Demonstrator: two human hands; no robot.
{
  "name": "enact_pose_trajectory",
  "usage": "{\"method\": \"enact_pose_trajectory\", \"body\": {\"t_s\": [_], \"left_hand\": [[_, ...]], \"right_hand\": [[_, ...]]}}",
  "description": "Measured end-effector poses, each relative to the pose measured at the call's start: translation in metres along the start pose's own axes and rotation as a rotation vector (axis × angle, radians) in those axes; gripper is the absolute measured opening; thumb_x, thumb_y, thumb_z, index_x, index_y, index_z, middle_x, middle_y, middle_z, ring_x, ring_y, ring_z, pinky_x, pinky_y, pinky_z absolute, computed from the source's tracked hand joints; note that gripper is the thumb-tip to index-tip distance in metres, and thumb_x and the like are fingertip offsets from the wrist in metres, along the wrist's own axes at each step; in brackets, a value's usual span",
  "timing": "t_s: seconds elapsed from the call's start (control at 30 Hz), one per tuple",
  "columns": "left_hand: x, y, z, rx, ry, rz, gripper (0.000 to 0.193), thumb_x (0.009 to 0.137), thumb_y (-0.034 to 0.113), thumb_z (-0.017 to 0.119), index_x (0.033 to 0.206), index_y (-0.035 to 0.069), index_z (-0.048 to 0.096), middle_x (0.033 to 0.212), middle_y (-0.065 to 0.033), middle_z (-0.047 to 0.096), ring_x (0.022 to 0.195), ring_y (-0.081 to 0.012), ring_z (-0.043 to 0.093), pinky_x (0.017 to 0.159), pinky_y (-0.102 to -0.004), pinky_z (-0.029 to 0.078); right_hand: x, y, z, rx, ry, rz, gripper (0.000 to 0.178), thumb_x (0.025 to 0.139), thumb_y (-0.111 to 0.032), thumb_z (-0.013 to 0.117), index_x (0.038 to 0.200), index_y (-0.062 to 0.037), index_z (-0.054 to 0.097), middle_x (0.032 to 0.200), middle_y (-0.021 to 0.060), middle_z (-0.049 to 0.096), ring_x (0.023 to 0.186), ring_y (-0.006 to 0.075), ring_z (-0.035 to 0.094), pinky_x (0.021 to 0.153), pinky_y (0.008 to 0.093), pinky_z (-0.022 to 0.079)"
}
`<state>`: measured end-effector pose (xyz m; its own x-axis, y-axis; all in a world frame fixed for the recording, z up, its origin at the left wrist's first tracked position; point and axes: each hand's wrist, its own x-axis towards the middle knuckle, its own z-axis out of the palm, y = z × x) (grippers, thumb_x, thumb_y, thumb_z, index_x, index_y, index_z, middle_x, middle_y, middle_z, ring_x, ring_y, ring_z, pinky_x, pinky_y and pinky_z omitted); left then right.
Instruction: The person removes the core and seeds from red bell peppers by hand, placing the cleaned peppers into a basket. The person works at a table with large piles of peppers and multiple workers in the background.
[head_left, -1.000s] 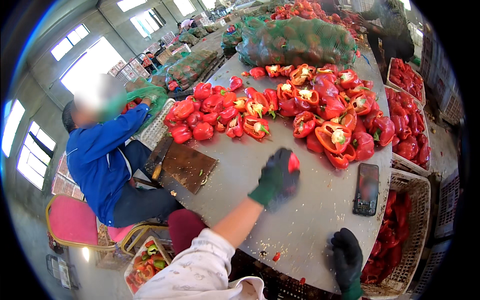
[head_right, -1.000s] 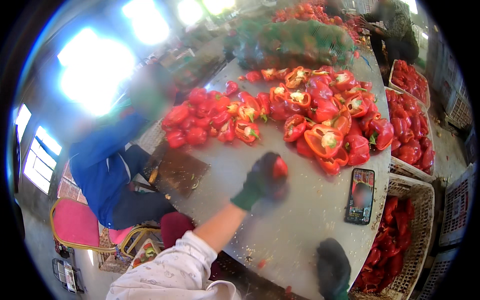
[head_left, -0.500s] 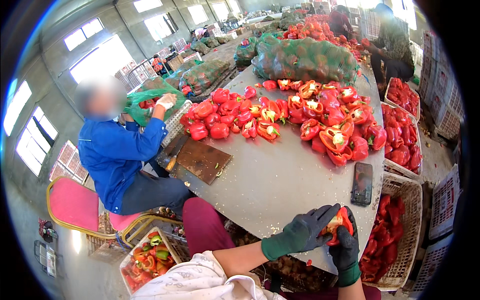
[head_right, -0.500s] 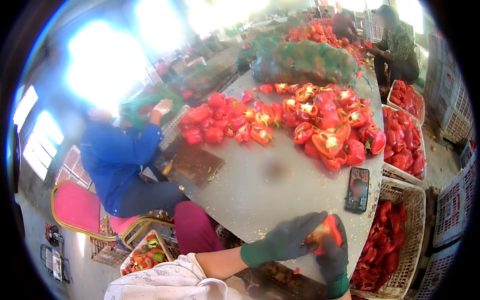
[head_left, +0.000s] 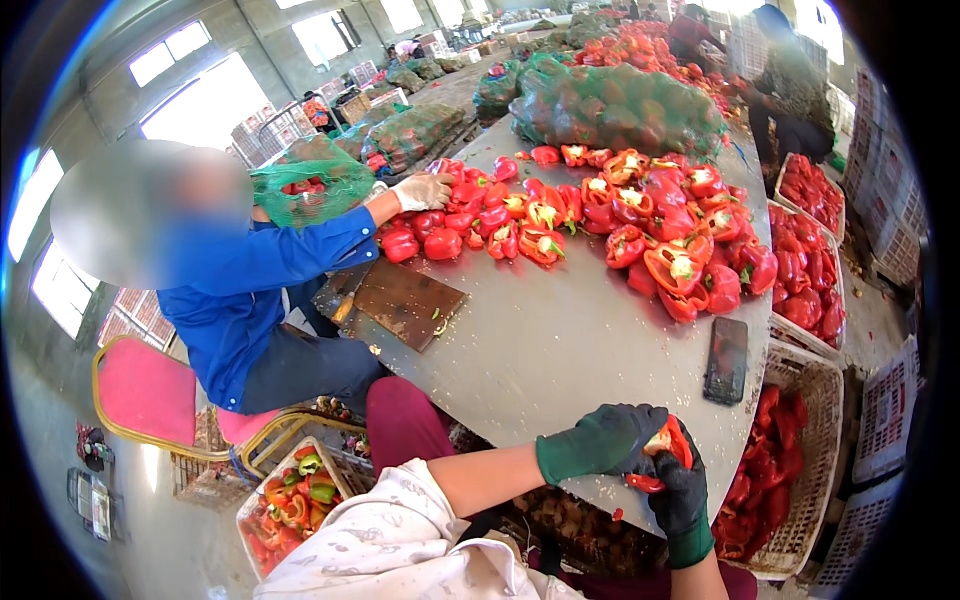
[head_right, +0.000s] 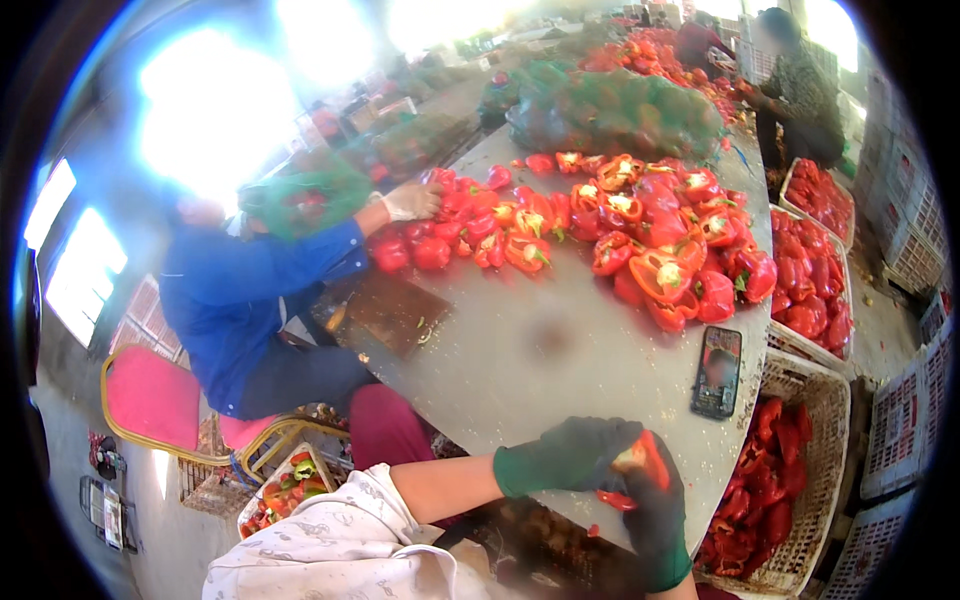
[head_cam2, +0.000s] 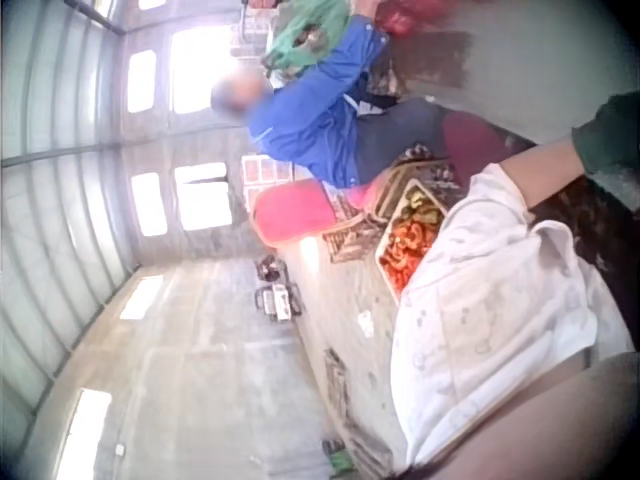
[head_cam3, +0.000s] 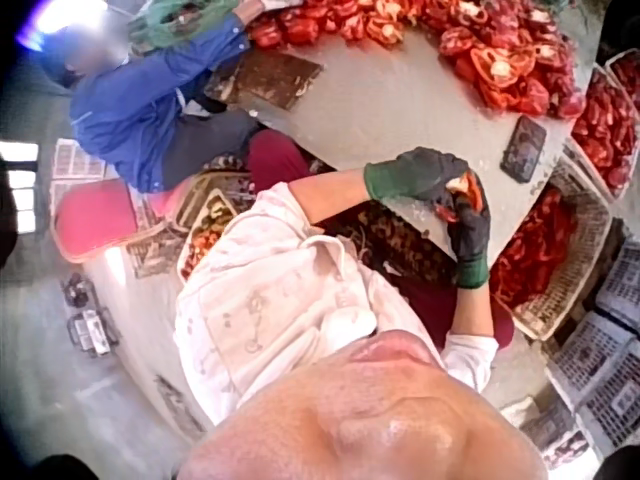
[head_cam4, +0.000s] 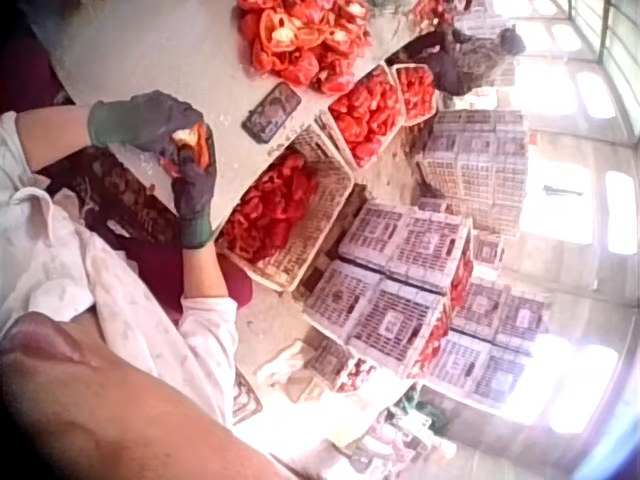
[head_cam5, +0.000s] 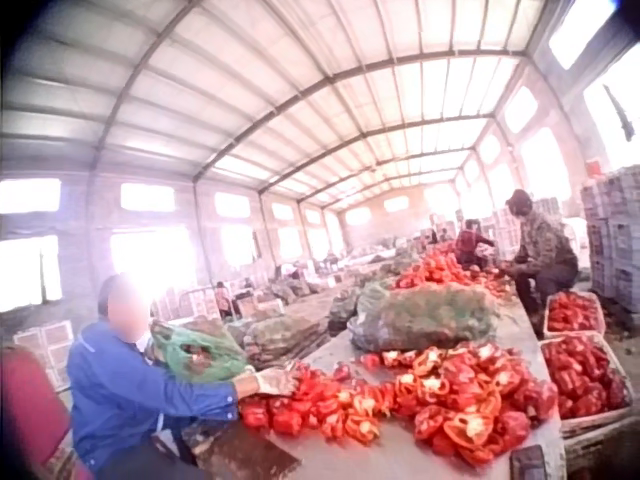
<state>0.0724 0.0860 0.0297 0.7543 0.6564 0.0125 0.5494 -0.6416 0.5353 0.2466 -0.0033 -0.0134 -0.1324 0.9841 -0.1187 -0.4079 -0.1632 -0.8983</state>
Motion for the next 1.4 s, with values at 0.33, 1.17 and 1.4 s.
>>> {"method": "enact_pose_trajectory", "body": {"t_s": [0.33,1.17,1.4], "left_hand": [[-0.014,0.002,-0.026,-0.549,0.010,0.093,0.068,0.080,0.024,0.084,0.138,0.004,0.054,0.126,-0.0113,0.063,0.108,-0.0195,0.063,0.088,-0.0346,0.056],[-0.027,0.025,-0.022,0.168,-0.285,0.024,0.084,0.079,0.030,0.077,0.148,0.005,0.035,0.089,-0.0179,0.068,0.082,-0.0382,0.068,0.069,-0.0470,0.054],[-0.033,-0.008,0.004,0.188,-0.167,0.134,0.067,0.080,0.029,0.077,0.138,0.011,0.048,0.091,-0.0146,0.068,0.080,-0.0377,0.068,0.069,-0.0466,0.054]], "right_hand": [[-0.013,-0.001,-0.011,0.582,-0.081,0.067,0.063,0.093,-0.027,0.063,0.143,0.0049,0.043,0.135,0.0161,0.057,0.121,0.0272,0.058,0.104,0.0416,0.046],[-0.015,0.038,-0.009,0.285,-0.023,0.216,0.050,0.083,-0.018,0.063,0.128,0.0024,0.053,0.116,0.0111,0.064,0.105,0.0263,0.064,0.096,0.0407,0.052],[-0.013,0.027,0.003,0.213,-0.042,0.281,0.040,0.085,-0.018,0.061,0.120,0.0017,0.058,0.107,0.0103,0.066,0.098,0.0233,0.066,0.089,0.0376,0.054]]}}
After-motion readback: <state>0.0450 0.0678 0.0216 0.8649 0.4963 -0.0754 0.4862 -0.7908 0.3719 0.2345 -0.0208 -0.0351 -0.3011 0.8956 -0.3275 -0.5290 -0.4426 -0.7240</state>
